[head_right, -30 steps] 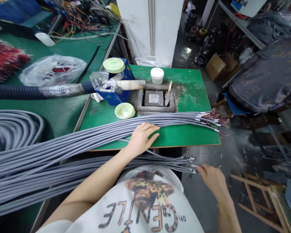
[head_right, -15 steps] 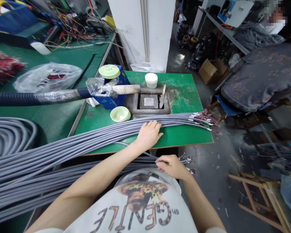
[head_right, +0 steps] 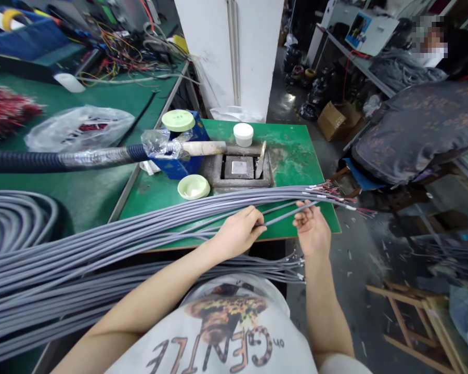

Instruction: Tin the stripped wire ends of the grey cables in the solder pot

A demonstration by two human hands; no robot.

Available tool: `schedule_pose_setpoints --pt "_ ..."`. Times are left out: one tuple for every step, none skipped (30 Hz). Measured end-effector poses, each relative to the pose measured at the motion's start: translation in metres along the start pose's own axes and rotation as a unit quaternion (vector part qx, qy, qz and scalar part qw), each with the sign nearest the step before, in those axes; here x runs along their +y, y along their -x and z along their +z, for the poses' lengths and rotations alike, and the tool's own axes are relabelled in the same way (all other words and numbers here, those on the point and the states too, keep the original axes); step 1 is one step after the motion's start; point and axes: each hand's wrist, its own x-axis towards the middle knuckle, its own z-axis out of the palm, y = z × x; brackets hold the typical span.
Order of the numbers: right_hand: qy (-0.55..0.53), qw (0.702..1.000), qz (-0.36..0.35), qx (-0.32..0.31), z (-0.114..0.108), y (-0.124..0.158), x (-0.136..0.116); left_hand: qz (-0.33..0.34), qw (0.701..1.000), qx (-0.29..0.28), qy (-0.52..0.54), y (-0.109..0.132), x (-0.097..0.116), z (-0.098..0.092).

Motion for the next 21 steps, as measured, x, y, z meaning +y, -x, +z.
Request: schedule_pose_setpoints --pt "-0.001 0.999 -0.041 0.022 -0.001 -0.001 -0.005 0.007 1.000 -0.009 0.010 0.002 0.000 0.003" --pt "0.007 0.995 -0.090 0.041 0.000 0.000 -0.008 0.008 1.000 -0.015 0.015 0.003 -0.001 0.007" --pt "0.025 0.987 -0.146 0.057 0.002 0.003 -0.010 0.003 1.000 -0.020 0.017 0.003 -0.003 0.011" --pt "0.056 0.974 -0.206 0.074 0.005 0.008 -0.012 -0.003 1.000 -0.024 0.018 0.003 -0.005 0.015" --pt "0.101 0.956 -0.262 0.091 0.008 0.015 -0.014 -0.010 0.999 -0.026 0.022 0.003 -0.008 0.019" --pt "0.160 0.933 -0.305 0.100 0.010 0.023 -0.016 -0.014 0.999 -0.027 0.031 0.003 -0.011 0.023" --pt "0.233 0.910 -0.329 0.096 0.013 0.031 -0.018 -0.016 0.998 -0.028 0.049 0.004 -0.013 0.025" --pt "0.313 0.886 -0.332 0.075 0.014 0.039 -0.021 -0.016 0.996 -0.028 0.082 0.005 -0.015 0.025" --pt "0.393 0.862 -0.319 0.037 0.014 0.046 -0.023 -0.018 0.991 -0.028 0.132 0.006 -0.016 0.025" --pt "0.463 0.836 -0.295 -0.013 0.013 0.051 -0.026 -0.024 0.979 -0.030 0.200 0.007 -0.016 0.023" --pt "0.518 0.809 -0.268 -0.068 0.011 0.056 -0.028 -0.038 0.959 -0.029 0.279 0.009 -0.016 0.020" --pt "0.556 0.785 -0.247 -0.120 0.010 0.059 -0.030 -0.058 0.930 -0.024 0.362 0.011 -0.015 0.017" --pt "0.579 0.763 -0.235 -0.166 0.008 0.061 -0.031 -0.079 0.894 -0.012 0.441 0.013 -0.014 0.013" --pt "0.592 0.744 -0.229 -0.207 0.008 0.062 -0.031 -0.100 0.856 0.006 0.507 0.014 -0.012 0.010" --pt "0.602 0.727 -0.225 -0.242 0.008 0.062 -0.031 -0.120 0.820 0.029 0.559 0.016 -0.011 0.007" --pt "0.611 0.710 -0.221 -0.272 0.010 0.063 -0.030 -0.138 0.790 0.052 0.595 0.017 -0.010 0.005" --pt "0.621 0.694 -0.212 -0.297 0.012 0.064 -0.030 -0.155 0.766 0.072 0.619 0.018 -0.009 0.003" --pt "0.630 0.679 -0.201 -0.318 0.015 0.065 -0.030 -0.171 0.749 0.086 0.634 0.020 -0.009 0.002" --pt "0.637 0.668 -0.184 -0.339 0.019 0.066 -0.031 -0.185 0.737 0.092 0.643 0.021 -0.008 0.001" --pt "0.638 0.659 -0.165 -0.362 0.023 0.068 -0.032 -0.195 0.729 0.094 0.650 0.022 -0.007 -0.001" --pt "0.631 0.655 -0.148 -0.388 0.027 0.071 -0.034 -0.198 0.722 0.089 0.657 0.023 -0.005 -0.003"
